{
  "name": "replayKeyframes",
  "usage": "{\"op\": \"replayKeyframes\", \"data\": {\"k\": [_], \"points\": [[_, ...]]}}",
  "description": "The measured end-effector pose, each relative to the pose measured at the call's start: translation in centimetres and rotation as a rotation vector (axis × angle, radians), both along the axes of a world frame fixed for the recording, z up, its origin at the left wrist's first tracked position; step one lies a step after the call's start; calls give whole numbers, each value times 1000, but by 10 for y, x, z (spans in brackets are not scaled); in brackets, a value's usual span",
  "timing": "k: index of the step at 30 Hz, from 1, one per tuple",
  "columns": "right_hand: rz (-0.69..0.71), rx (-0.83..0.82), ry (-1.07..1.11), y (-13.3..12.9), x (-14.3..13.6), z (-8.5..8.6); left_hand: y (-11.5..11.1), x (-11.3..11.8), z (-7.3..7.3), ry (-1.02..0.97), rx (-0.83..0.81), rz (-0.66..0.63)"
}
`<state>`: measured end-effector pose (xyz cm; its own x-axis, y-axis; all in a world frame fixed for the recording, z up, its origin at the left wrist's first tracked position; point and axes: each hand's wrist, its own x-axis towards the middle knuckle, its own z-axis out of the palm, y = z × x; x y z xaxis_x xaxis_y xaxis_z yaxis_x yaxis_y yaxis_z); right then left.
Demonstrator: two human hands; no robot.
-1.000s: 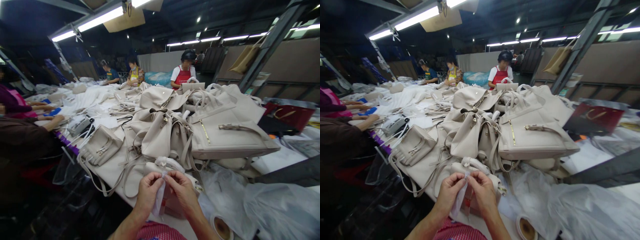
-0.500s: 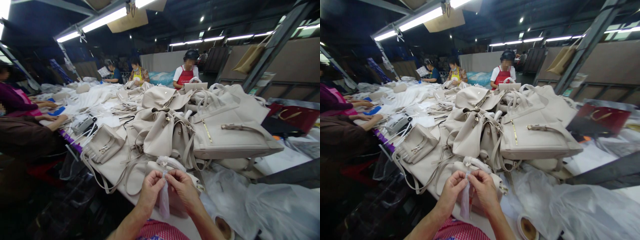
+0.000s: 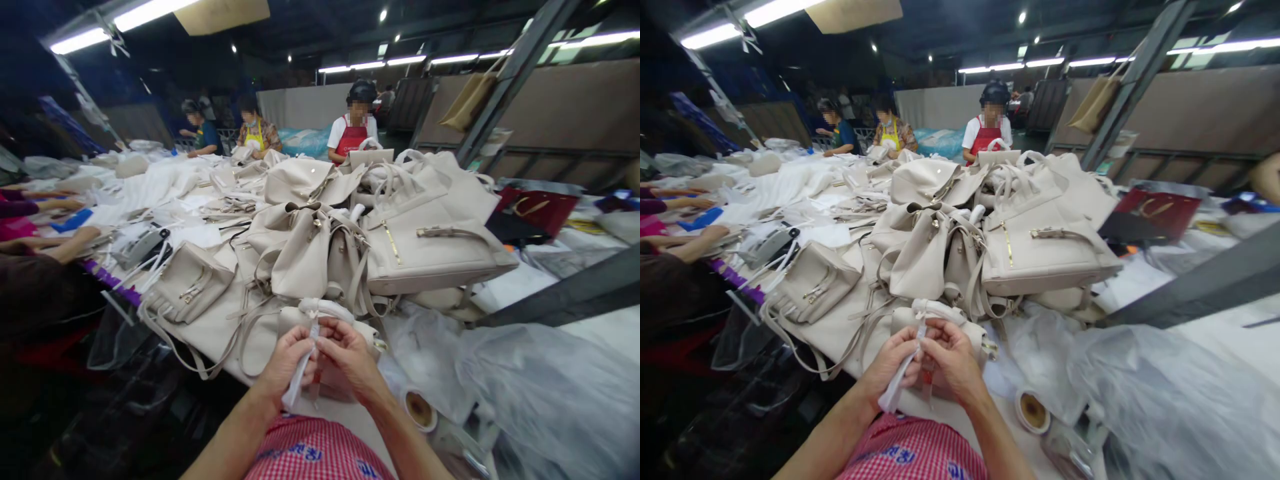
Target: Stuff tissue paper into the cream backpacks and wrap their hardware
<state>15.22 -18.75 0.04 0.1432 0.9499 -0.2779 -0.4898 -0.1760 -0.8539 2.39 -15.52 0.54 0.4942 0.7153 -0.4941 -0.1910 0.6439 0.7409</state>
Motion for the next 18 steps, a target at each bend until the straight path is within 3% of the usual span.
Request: {"op": "replayKeyframes", "data": {"k": [6,9,12,14,16,18], "points": [[-71,-35,-165,10,-12,-6,-7,2,4,133,134,81],[-134,-50,-221,16,-19,-9,-7,1,0,136,98,98],[-106,-19,-201,12,-15,-7,-1,0,-7,133,75,94],[-68,-2,-221,-6,4,-6,5,0,-10,137,91,119],[-108,-54,-378,-39,39,-9,11,2,-9,137,105,149],[-375,-275,-682,-84,84,-21,14,4,-6,131,95,151]]}}
